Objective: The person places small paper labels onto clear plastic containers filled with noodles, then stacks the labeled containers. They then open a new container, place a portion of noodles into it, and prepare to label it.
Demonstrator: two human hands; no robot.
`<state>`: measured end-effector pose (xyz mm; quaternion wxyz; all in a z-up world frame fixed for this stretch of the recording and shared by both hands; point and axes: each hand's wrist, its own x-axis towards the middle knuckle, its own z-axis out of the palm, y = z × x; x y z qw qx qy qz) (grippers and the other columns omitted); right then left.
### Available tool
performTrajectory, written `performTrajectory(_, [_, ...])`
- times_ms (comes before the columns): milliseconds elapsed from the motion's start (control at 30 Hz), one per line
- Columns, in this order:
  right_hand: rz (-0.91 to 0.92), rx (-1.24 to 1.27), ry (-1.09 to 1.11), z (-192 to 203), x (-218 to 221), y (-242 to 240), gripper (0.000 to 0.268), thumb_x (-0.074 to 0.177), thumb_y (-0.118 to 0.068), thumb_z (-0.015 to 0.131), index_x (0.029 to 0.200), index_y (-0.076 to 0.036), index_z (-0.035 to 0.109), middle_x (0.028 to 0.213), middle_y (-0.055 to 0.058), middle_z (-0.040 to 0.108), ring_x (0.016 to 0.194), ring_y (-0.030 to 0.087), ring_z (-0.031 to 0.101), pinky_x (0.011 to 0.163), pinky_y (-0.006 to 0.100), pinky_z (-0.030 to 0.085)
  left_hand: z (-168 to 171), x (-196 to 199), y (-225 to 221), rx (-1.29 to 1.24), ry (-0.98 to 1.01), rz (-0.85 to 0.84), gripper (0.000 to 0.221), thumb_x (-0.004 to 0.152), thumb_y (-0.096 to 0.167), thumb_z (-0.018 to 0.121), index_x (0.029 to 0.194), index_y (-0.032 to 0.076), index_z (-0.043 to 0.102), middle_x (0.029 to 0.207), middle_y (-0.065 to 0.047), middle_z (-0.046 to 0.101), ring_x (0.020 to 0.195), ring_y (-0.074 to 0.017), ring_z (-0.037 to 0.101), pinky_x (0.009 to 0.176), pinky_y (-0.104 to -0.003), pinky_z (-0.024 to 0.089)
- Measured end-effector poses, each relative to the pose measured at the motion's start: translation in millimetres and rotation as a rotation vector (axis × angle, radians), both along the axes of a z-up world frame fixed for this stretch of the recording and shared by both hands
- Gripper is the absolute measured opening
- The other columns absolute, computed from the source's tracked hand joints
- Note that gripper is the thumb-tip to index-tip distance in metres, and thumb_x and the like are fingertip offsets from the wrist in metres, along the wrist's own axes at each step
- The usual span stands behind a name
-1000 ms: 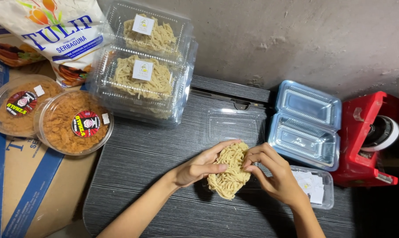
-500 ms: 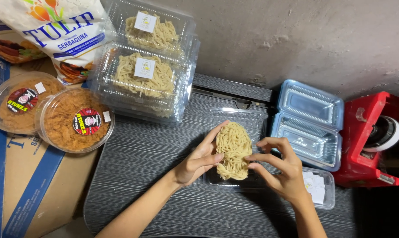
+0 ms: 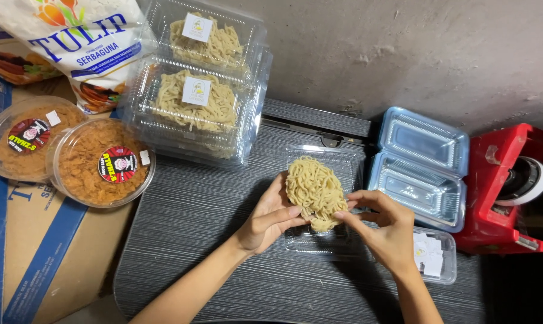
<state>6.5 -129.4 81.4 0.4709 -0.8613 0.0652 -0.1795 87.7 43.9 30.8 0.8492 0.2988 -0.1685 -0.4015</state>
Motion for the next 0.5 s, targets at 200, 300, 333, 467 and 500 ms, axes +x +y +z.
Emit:
performTrajectory(200, [-0.057,0.187,-0.013,1.9,0.9,-0.7,0.008,0.070,-0.003,0.068,0.077,0.000,0.066,0.079,0.012,0.065,0.077,0.017,0.063,0.065,0.021,0.057,-12.4,-2.6,-2.5,-0.052,0.110,-0.016,0.069,0.075,0.006,0.057,0.129,0.014,0.014,0.130,-0.022,0.032,0.120,-0.0351,0.035,0.095,-0.045,0.042])
performTrajectory(300, [-0.046,0.089,-0.075,1.2,0.8,0.4,0.006,0.074,-0.004,0.066,0.079,-0.001,0.066,0.083,0.013,0.064,0.080,0.017,0.062,0.063,0.021,0.057,-8.5,-2.4,-3.3,0.001,0.122,0.007,0.072,0.068,0.011,0.063,0.124,0.014,0.018,0.125,-0.021,0.034,0.117,-0.0336,0.036,0.093,-0.043,0.043])
performTrajectory(333, [-0.034,0.078,-0.092,0.6,0.7,0.4,0.006,0.074,-0.003,0.065,0.080,0.000,0.065,0.084,0.013,0.063,0.081,0.018,0.062,0.065,0.022,0.058,-3.3,-1.3,-2.4,0.000,0.121,-0.028,0.075,0.070,0.017,0.063,0.131,0.012,0.019,0.127,-0.020,0.036,0.117,-0.0321,0.037,0.095,-0.042,0.041])
performTrajectory(467, [-0.007,0.088,-0.130,-1.5,0.5,-1.5,0.005,0.078,-0.001,0.061,0.081,0.002,0.063,0.086,0.015,0.060,0.079,0.018,0.060,0.064,0.022,0.059,-22.0,0.2,-2.2,-0.022,0.200,-0.091,0.072,0.072,0.023,0.064,0.128,-0.002,0.026,0.121,-0.022,0.044,0.112,-0.0305,0.043,0.091,-0.035,0.044])
performTrajectory(500, [-0.009,0.088,-0.130,-2.3,0.5,-2.6,0.005,0.078,-0.001,0.061,0.081,0.002,0.063,0.086,0.015,0.060,0.079,0.018,0.060,0.064,0.022,0.059,-22.4,0.0,-2.1,-0.022,0.200,-0.092,0.072,0.072,0.023,0.064,0.128,-0.002,0.026,0.121,-0.022,0.044,0.112,-0.0305,0.043,0.091,-0.035,0.044])
